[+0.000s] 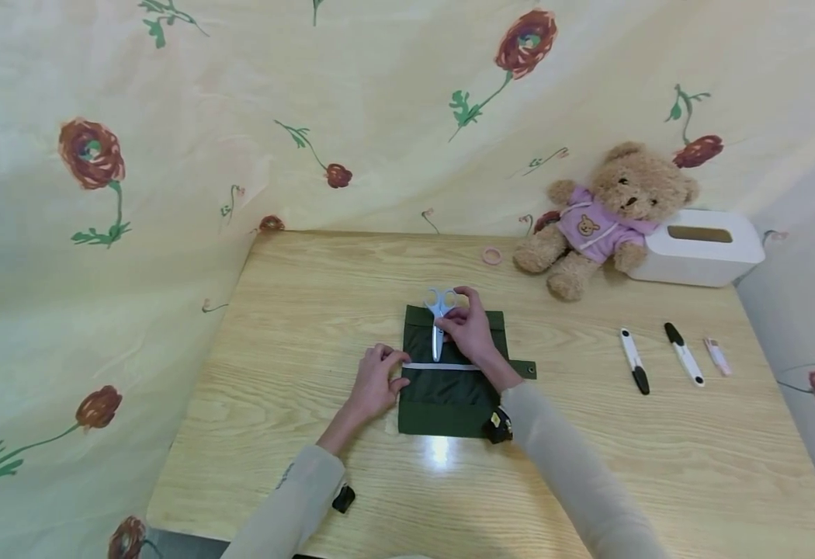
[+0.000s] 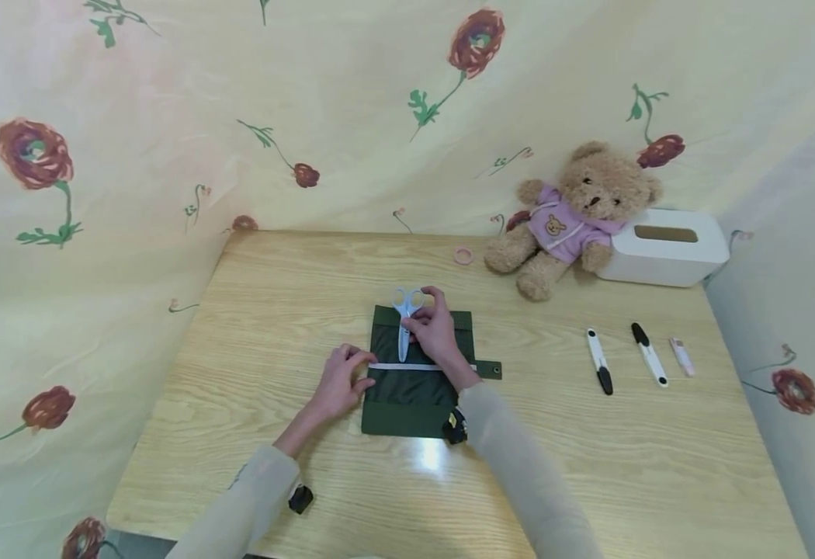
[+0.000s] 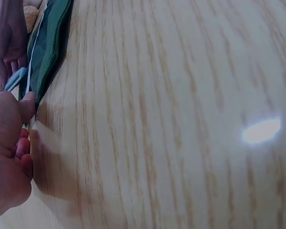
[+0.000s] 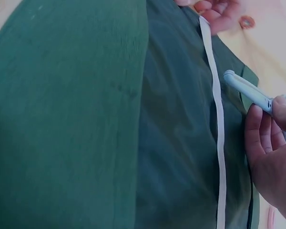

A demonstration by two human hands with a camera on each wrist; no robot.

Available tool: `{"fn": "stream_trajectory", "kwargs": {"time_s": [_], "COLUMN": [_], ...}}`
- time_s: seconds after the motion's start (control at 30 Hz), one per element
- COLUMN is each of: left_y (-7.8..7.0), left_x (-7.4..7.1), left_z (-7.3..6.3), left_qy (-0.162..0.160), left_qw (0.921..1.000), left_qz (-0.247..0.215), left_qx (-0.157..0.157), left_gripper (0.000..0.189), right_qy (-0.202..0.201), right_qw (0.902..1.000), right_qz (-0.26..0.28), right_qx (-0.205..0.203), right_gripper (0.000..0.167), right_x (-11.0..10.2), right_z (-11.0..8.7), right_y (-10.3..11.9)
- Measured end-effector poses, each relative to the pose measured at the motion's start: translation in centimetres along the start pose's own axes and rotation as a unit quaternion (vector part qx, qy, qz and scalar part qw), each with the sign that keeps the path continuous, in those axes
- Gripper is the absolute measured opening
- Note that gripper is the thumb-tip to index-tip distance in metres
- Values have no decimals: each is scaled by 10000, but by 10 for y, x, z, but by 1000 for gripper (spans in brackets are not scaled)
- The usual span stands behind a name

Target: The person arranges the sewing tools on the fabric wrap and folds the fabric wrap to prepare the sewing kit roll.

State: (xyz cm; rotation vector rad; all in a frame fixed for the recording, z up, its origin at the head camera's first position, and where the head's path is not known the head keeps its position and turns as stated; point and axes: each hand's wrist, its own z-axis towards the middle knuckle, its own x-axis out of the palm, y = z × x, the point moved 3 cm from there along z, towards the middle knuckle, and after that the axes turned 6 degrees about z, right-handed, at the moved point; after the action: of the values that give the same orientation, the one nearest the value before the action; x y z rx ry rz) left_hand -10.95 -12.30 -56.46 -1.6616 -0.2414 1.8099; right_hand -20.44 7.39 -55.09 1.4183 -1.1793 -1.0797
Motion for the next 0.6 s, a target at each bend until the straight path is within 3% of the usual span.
{"fn": "stream_trajectory", "kwargs": {"time_s": [0.3, 0.6], "left_y": [-2, -2], "left_x": [-1, -2], "left_z": [-2, -1], "left_qy": [-577, 18], "left_qw": [9968, 10000], "left_qz": [59, 63], "left_qx": [551, 41], "left_gripper": [32, 32], "right_qy": [22, 266], "right_qw": [9994, 9960], "right_qz": [-191, -757], "right_qx": [-285, -401], "right_gripper": [65, 68], "right_x": [28, 40], "right_z": [6, 6], "right_y": [2, -3]}}
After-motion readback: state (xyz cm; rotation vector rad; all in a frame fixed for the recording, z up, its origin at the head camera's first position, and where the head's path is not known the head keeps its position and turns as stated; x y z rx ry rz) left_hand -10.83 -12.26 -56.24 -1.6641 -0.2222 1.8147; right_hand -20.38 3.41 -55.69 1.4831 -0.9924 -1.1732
